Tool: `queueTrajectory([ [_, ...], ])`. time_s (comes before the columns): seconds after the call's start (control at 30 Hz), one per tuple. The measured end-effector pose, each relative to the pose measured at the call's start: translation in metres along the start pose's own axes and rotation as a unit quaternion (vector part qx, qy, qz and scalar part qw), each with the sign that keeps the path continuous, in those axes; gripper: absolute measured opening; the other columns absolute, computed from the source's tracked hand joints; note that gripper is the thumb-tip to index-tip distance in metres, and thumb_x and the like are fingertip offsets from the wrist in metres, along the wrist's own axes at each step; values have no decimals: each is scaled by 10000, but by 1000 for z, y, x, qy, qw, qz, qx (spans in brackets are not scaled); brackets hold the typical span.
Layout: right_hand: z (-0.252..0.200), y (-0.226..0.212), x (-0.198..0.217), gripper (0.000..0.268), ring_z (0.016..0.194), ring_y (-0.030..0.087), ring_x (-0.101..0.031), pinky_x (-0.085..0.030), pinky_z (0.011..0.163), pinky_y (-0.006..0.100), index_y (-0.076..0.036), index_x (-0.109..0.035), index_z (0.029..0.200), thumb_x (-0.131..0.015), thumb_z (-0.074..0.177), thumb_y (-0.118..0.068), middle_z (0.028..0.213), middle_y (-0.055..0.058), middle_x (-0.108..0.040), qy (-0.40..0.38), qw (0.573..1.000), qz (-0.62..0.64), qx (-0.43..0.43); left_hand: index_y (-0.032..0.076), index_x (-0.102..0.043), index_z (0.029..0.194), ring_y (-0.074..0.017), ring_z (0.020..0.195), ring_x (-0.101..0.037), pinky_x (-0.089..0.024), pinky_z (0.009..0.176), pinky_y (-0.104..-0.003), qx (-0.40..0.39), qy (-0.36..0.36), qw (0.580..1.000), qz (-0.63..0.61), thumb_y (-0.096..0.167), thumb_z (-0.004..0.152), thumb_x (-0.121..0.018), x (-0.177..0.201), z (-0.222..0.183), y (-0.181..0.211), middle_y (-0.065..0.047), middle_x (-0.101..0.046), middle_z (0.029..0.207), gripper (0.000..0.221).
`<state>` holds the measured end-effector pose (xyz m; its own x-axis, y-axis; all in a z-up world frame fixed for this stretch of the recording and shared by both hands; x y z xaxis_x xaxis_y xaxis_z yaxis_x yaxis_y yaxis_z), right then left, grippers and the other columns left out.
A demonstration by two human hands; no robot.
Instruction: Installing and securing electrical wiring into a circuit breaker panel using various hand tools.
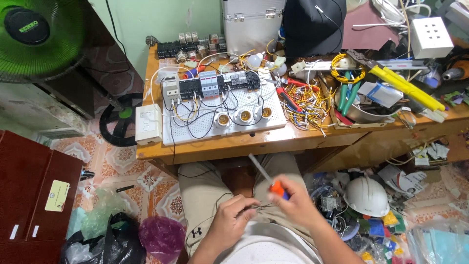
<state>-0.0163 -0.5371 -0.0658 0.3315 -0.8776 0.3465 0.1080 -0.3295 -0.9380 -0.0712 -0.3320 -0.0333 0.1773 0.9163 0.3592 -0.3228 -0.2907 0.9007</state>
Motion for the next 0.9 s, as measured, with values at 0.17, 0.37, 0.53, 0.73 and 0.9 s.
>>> queueTrajectory([
  [0.17,44,0,73,282,701,132,-574,-489,638,310,-135,-657,1220,-554,981,-246,910,19,-644,133,989,-31,-64,163,-804,1068,-151,788,-691,-566,702,-301,188,97,977,0,290,997,-585,19,-14,-78,-14,-747,849,263],
  [0.37,112,-15,133,487,1123,369,-575,-453,933,489,-14,-525,1450,-464,1028,-248,1210,231,-615,174,944,-281,-11,-14,-669,1335,-90,467,-392,-288,414,-203,335,191,858,-340,81,983,-620,29,-34,-150,-164,-690,840,367],
  [0.53,162,-19,137,417,901,511,-597,-473,692,600,-100,-506,1401,-515,993,-184,1163,270,-550,170,910,-374,-63,-45,-618,1385,-157,523,-546,-396,451,-240,323,168,805,-468,8,903,-673,27,-44,-170,-232,-696,967,488],
  [0.73,197,2,133,388,996,453,-592,-488,819,542,-54,-564,1359,-585,990,-172,1107,256,-590,172,859,-481,-17,-77,-726,1143,-123,482,-466,-358,458,-233,287,173,856,-394,73,910,-727,41,-35,-166,-224,-773,884,277],
  [0.9,205,8,133,315,996,395,-591,-507,763,492,-96,-629,1284,-648,1019,-264,1072,185,-598,192,851,-488,1,-3,-761,1040,-225,797,-751,-649,730,-341,151,136,924,-323,90,910,-730,75,2,-137,-142,-796,849,163],
])
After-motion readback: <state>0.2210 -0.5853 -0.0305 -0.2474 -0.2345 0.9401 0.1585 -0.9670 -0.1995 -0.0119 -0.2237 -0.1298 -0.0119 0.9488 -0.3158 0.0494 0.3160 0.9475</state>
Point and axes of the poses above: each hand's wrist, its own z-axis towards the middle knuckle, its own x-axis out of the back of the hand, y = z × x, the point moved 4 cm from there along z, towards the middle knuckle
